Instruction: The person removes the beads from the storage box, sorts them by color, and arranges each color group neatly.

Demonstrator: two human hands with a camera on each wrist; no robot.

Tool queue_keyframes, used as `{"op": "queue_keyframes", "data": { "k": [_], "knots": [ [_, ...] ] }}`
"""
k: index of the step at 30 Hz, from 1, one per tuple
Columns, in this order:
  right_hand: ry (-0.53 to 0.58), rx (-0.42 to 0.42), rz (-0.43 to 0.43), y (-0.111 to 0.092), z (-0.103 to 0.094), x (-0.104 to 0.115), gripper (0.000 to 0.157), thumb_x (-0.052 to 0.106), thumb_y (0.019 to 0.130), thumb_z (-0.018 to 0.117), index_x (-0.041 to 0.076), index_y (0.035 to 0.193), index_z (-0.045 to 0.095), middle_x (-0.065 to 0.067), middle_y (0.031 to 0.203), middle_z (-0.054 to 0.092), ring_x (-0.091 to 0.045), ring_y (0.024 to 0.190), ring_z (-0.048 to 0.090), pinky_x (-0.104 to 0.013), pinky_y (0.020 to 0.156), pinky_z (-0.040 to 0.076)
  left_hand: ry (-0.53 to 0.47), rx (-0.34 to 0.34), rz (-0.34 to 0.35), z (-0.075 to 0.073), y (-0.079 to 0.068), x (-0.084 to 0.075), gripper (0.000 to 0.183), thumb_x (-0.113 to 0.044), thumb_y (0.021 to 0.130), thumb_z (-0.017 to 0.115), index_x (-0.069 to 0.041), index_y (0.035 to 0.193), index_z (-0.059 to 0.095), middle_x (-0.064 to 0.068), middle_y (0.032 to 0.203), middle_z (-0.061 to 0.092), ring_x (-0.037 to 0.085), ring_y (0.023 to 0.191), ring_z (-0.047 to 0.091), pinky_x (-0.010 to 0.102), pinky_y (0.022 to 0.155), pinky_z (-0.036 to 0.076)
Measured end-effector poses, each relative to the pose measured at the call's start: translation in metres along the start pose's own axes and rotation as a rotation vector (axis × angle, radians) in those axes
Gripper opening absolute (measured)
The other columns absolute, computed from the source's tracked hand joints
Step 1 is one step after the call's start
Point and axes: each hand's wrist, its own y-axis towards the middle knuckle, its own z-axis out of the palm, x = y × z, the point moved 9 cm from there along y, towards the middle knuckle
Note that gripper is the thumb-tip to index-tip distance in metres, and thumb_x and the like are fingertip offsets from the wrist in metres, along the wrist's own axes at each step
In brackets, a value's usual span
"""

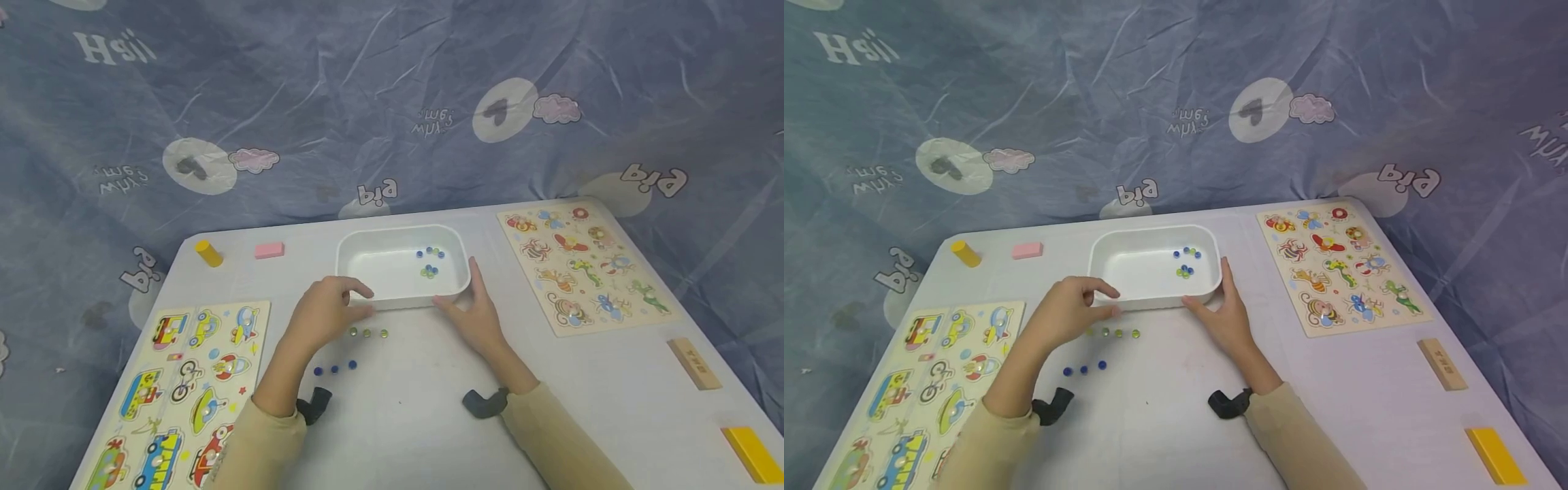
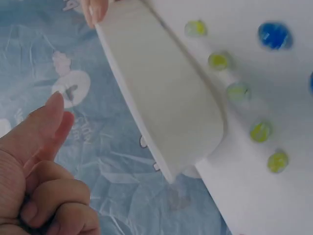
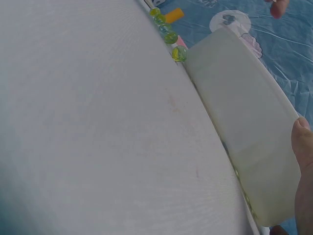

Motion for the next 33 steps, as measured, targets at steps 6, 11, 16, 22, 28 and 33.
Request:
{"op": "queue_keyframes", "data": {
  "k": [6,11,16,22,28,33],
  "knots": [
    [0.006,-0.001,0.003,0.000,0.000,-0.001,0.106,0.060,0.074,0.069,0.037,0.150,-0.001,0.017,0.157,0.006,-0.020,0.148,0.008,-0.054,0.116,0.012,-0.027,0.037,0.132,-0.001,0.034,-0.010,0.029,-0.024,0.082,0.073,-0.022,0.111,0.067,0.001,0.077,0.053,0.016,0.063,0.045,0.029,0.057,0.040],
    [0.011,0.005,0.014,-0.001,0.001,-0.001,0.106,0.060,0.073,0.070,0.041,0.149,-0.001,0.018,0.157,0.006,-0.019,0.148,0.007,-0.054,0.116,0.012,-0.037,0.119,0.118,0.018,0.065,-0.002,0.027,-0.019,0.082,0.073,-0.019,0.109,0.068,0.002,0.095,0.061,0.018,0.085,0.056,0.031,0.073,0.047],
    [0.011,0.002,0.016,-0.001,0.000,-0.001,0.104,0.062,0.073,0.069,0.045,0.147,-0.002,0.019,0.156,0.007,-0.017,0.148,0.008,-0.053,0.116,0.013,-0.017,0.204,0.071,0.038,0.086,0.006,0.031,-0.015,0.076,0.077,-0.014,0.107,0.070,0.001,0.097,0.065,0.018,0.091,0.058,0.034,0.084,0.048],
    [0.019,-0.002,0.011,-0.002,-0.001,0.002,0.103,0.062,0.073,0.069,0.046,0.147,-0.001,0.019,0.156,0.008,-0.016,0.148,0.008,-0.051,0.117,0.014,0.045,0.268,0.071,0.053,0.098,0.004,0.025,-0.010,0.071,0.080,-0.012,0.095,0.073,0.001,0.083,0.065,0.017,0.082,0.057,0.032,0.079,0.047],
    [0.012,0.001,0.005,-0.002,0.000,0.002,0.104,0.061,0.073,0.070,0.043,0.148,-0.001,0.017,0.157,0.009,-0.018,0.148,0.009,-0.052,0.116,0.014,0.107,0.327,0.028,0.068,0.100,0.009,0.011,-0.011,0.080,0.072,-0.017,0.089,0.072,0.000,0.090,0.067,0.017,0.086,0.057,0.032,0.083,0.047],
    [0.015,-0.006,-0.002,-0.001,-0.001,0.003,0.104,0.061,0.073,0.069,0.041,0.149,0.001,0.018,0.157,0.010,-0.016,0.148,0.010,-0.051,0.116,0.015,0.118,0.332,-0.004,0.072,0.100,0.014,0.007,-0.013,0.082,0.070,-0.017,0.087,0.072,0.000,0.095,0.068,0.018,0.090,0.056,0.036,0.089,0.046]
  ]
}}
